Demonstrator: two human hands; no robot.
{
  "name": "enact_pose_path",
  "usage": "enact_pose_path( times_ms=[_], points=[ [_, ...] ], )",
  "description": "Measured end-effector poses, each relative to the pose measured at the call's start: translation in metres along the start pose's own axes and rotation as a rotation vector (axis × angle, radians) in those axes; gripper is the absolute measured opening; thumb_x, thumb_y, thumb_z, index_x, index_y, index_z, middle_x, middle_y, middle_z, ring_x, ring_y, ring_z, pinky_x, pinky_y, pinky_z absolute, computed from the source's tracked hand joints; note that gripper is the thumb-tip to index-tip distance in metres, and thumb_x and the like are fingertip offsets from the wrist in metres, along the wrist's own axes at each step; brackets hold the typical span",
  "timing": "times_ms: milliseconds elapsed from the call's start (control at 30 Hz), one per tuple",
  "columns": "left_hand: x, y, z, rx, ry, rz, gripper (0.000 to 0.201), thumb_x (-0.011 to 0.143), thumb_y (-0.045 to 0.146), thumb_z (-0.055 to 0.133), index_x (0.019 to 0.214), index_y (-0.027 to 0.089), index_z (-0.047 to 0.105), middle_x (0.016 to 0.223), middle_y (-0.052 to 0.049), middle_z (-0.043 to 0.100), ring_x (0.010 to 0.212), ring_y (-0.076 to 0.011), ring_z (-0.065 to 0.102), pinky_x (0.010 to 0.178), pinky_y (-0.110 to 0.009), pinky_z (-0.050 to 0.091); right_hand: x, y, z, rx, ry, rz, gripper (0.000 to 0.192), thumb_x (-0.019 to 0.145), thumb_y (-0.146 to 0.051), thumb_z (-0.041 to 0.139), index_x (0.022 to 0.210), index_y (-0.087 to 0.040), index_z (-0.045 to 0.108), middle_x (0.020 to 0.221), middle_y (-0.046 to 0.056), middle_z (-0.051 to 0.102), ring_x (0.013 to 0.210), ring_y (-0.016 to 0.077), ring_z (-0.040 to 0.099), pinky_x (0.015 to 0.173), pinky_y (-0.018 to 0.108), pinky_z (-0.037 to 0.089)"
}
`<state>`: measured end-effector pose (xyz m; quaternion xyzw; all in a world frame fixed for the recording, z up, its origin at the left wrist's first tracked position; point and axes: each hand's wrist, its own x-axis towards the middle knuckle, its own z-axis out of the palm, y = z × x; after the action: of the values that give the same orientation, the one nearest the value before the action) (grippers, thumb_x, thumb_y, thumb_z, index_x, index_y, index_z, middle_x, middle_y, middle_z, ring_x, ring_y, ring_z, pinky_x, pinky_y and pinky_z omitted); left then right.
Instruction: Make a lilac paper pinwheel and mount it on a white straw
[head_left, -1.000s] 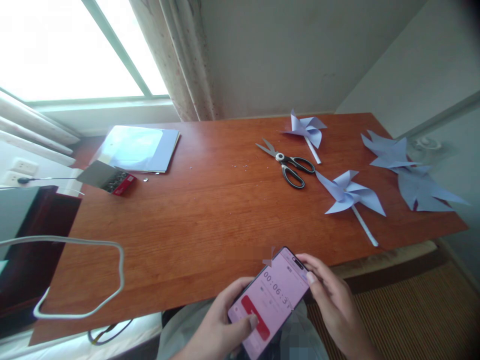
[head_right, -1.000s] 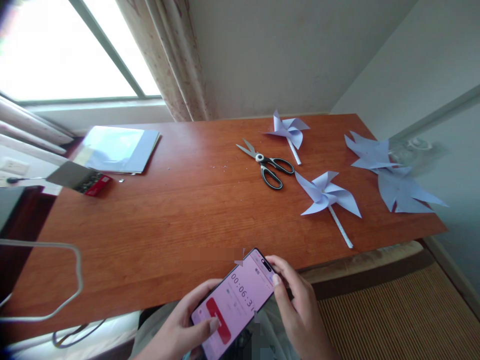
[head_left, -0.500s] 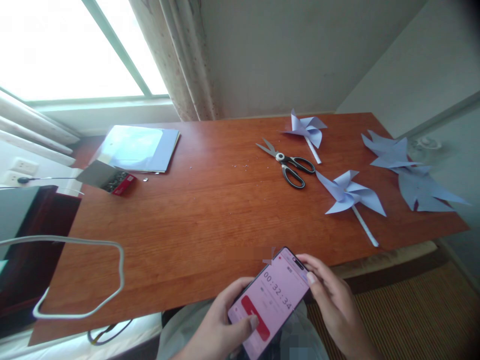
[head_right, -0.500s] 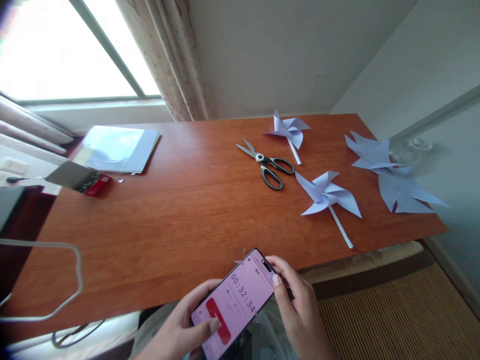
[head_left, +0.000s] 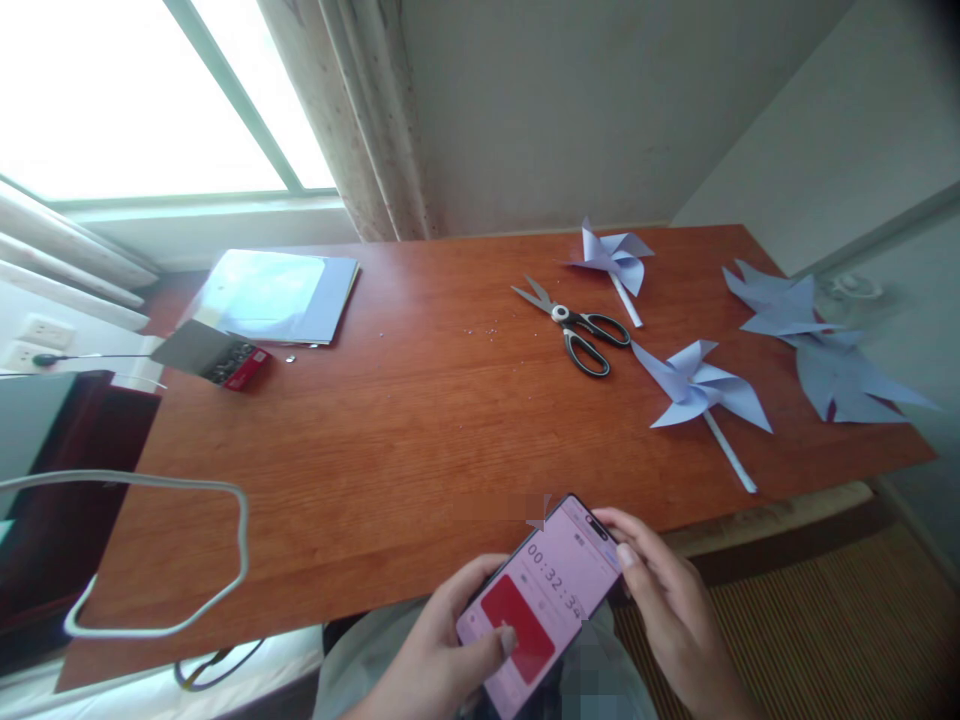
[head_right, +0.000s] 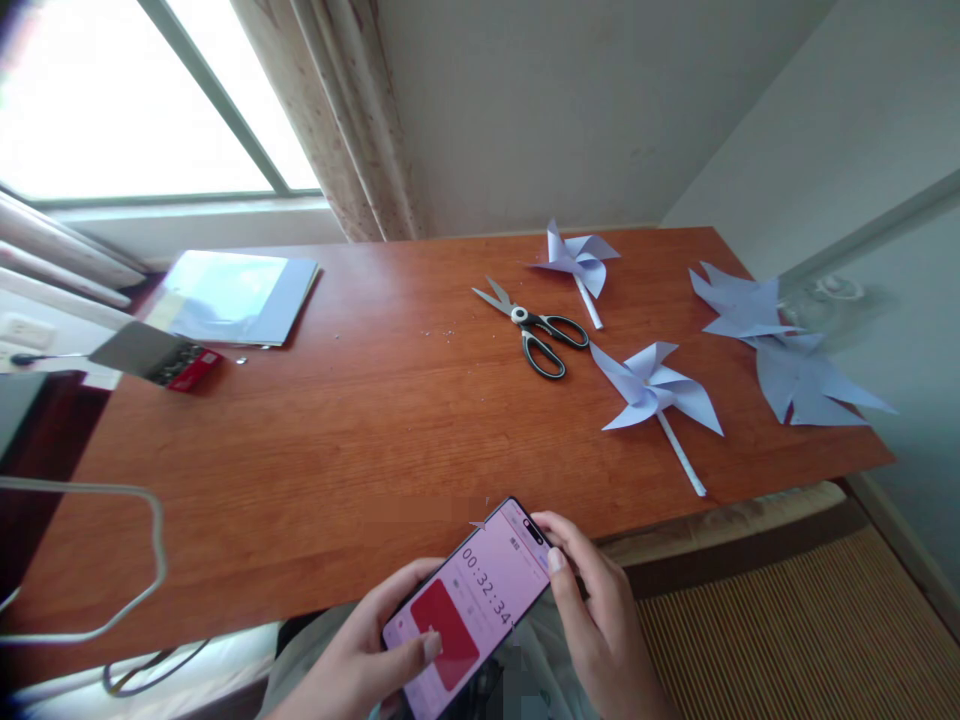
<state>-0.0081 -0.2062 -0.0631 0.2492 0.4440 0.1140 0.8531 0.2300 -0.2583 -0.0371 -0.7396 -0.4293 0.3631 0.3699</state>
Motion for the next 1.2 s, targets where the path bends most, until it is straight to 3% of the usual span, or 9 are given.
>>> enact_pose_path(
  times_ms=[300,567,700,900,1200],
  points=[
    [0.0002,0.004,0.001,0.027,-0.035,0.036,0.066,0.075,0.047,0.082,0.13,0.021,0.058,0.09,-0.005,0.072,0.056,-0.0085,0.053,0.045,-0.016,0.034,0.0005,0.001,0.0001,-0.007,-0.014,-0.001,0.031,0.102,-0.039,0.046,0.123,-0.03,0.066,0.121,0.004,0.076,0.112,0.0212,0.072,0.09,0.026,0.06],
    [0.0005,0.0033,-0.0003,0.037,-0.025,0.01,0.068,0.074,0.047,0.083,0.132,0.022,0.057,0.092,-0.005,0.072,0.064,-0.0125,0.06,0.054,-0.019,0.042,0.0006,0.0,-0.001,-0.039,0.01,-0.055,0.03,0.102,-0.037,0.046,0.122,-0.03,0.067,0.12,0.002,0.077,0.11,0.019,0.073,0.088,0.022,0.06],
    [0.0,0.005,0.0014,0.001,-0.026,0.019,0.067,0.074,0.046,0.084,0.131,0.023,0.058,0.105,-0.008,0.072,0.08,-0.0187,0.066,0.059,-0.021,0.045,0.0002,0.0026,-0.0025,-0.048,-0.012,-0.061,0.031,0.102,-0.036,0.046,0.124,-0.03,0.066,0.122,0.003,0.076,0.112,0.0197,0.072,0.089,0.023,0.06],
    [-0.0001,0.0063,0.0021,-0.018,-0.056,0.055,0.059,0.076,0.043,0.083,0.128,0.024,0.06,0.087,-0.003,0.071,0.066,-0.0127,0.059,0.058,-0.02,0.044,0.0011,0.0009,-0.0019,-0.066,0.015,-0.064,0.029,0.101,-0.036,0.047,0.121,-0.032,0.067,0.117,0.0,0.077,0.107,0.0169,0.074,0.087,0.019,0.058],
    [-0.0025,0.0078,0.0032,-0.033,-0.082,0.062,0.055,0.076,0.04,0.083,0.125,0.025,0.063,0.095,-0.004,0.072,0.089,-0.0207,0.067,0.081,-0.029,0.053,0.0011,0.002,-0.0046,-0.091,-0.002,0.001,0.03,0.1,-0.042,0.046,0.112,-0.028,0.07,0.106,0.003,0.078,0.095,0.0192,0.075,0.079,0.023,0.058]
  ],
)
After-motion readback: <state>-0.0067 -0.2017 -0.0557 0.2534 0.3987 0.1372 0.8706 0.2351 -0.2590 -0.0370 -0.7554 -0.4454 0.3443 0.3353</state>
